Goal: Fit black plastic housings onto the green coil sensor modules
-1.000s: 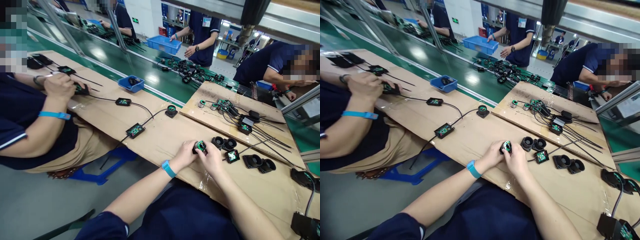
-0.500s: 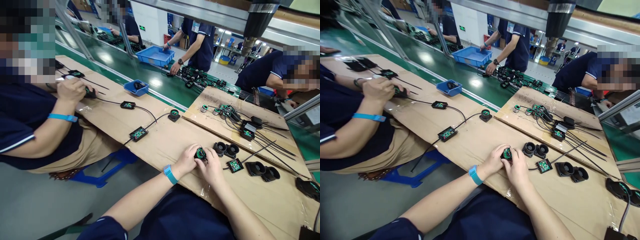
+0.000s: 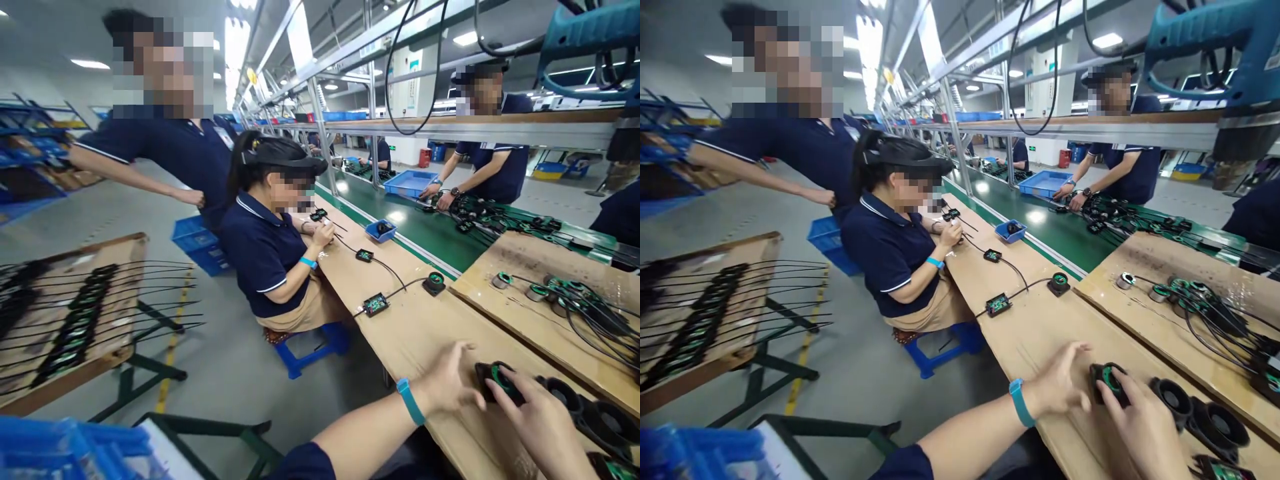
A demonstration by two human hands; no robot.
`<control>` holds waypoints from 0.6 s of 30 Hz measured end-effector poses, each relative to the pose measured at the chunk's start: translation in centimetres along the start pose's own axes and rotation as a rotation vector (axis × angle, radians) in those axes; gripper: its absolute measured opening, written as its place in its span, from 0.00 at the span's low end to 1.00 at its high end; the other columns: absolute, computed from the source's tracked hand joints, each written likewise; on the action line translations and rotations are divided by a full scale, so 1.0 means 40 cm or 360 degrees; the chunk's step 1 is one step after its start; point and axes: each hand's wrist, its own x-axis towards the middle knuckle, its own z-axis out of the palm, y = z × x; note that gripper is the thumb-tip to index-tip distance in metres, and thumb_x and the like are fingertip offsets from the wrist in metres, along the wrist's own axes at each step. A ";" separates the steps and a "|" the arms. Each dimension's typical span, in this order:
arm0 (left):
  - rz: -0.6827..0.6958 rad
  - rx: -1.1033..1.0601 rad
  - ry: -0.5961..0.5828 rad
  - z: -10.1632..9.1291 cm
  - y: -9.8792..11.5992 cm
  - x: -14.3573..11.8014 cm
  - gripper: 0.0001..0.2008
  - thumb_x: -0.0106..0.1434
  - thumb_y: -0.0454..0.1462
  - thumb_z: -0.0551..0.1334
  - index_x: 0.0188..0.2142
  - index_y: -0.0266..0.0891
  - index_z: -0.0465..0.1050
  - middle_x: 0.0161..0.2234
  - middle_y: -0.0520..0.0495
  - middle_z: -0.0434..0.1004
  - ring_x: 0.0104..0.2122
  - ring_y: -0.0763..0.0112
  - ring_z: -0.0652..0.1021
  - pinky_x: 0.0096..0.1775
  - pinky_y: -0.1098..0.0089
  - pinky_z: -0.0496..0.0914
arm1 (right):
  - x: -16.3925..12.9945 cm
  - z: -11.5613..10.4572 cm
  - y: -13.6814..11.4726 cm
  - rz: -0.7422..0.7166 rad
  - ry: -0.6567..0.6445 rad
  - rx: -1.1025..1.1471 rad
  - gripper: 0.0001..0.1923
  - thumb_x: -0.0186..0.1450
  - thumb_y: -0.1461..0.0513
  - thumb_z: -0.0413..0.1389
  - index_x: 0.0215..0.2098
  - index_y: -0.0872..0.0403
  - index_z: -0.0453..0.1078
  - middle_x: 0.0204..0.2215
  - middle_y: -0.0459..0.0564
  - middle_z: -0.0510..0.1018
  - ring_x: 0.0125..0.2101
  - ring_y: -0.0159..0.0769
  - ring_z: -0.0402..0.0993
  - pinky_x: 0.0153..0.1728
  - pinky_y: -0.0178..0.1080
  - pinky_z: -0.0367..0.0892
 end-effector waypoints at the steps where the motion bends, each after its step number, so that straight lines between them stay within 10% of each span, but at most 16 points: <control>1: -0.0036 -0.0116 0.0142 -0.013 0.002 -0.004 0.49 0.54 0.68 0.61 0.62 0.37 0.59 0.60 0.29 0.67 0.59 0.47 0.70 0.61 0.48 0.63 | 0.007 -0.012 -0.013 0.0031 0.0107 -0.0039 0.28 0.65 0.40 0.52 0.46 0.51 0.79 0.44 0.56 0.83 0.42 0.53 0.81 0.43 0.52 0.78; 4: -0.0122 -0.0326 0.0499 -0.032 0.007 -0.008 0.41 0.65 0.67 0.44 0.58 0.36 0.61 0.54 0.30 0.71 0.54 0.53 0.73 0.56 0.52 0.68 | 0.014 -0.011 -0.051 0.0072 0.0246 -0.0167 0.28 0.67 0.43 0.51 0.47 0.55 0.79 0.47 0.59 0.81 0.43 0.53 0.81 0.43 0.50 0.78; 8: -0.0158 -0.0320 0.0626 -0.022 0.007 -0.005 0.37 0.67 0.64 0.44 0.55 0.37 0.64 0.51 0.32 0.72 0.52 0.55 0.74 0.54 0.53 0.70 | 0.018 0.021 -0.066 0.0015 0.0050 -0.0210 0.30 0.70 0.45 0.46 0.42 0.58 0.80 0.41 0.62 0.83 0.38 0.53 0.82 0.38 0.50 0.78; 12: -0.0194 -0.0340 0.0767 -0.020 -0.012 0.009 0.32 0.70 0.61 0.42 0.53 0.38 0.65 0.49 0.33 0.73 0.49 0.58 0.76 0.51 0.54 0.72 | 0.026 0.038 -0.084 0.0051 0.0338 -0.0067 0.25 0.68 0.47 0.53 0.47 0.58 0.78 0.46 0.62 0.81 0.41 0.51 0.81 0.43 0.49 0.77; 18: -0.0287 -0.0227 0.0701 -0.032 -0.025 -0.021 0.32 0.69 0.62 0.40 0.52 0.39 0.61 0.52 0.33 0.71 0.51 0.57 0.76 0.51 0.54 0.74 | 0.022 -0.007 -0.187 0.0131 -0.0145 0.0153 0.09 0.68 0.59 0.55 0.41 0.52 0.77 0.34 0.55 0.82 0.33 0.45 0.80 0.35 0.43 0.77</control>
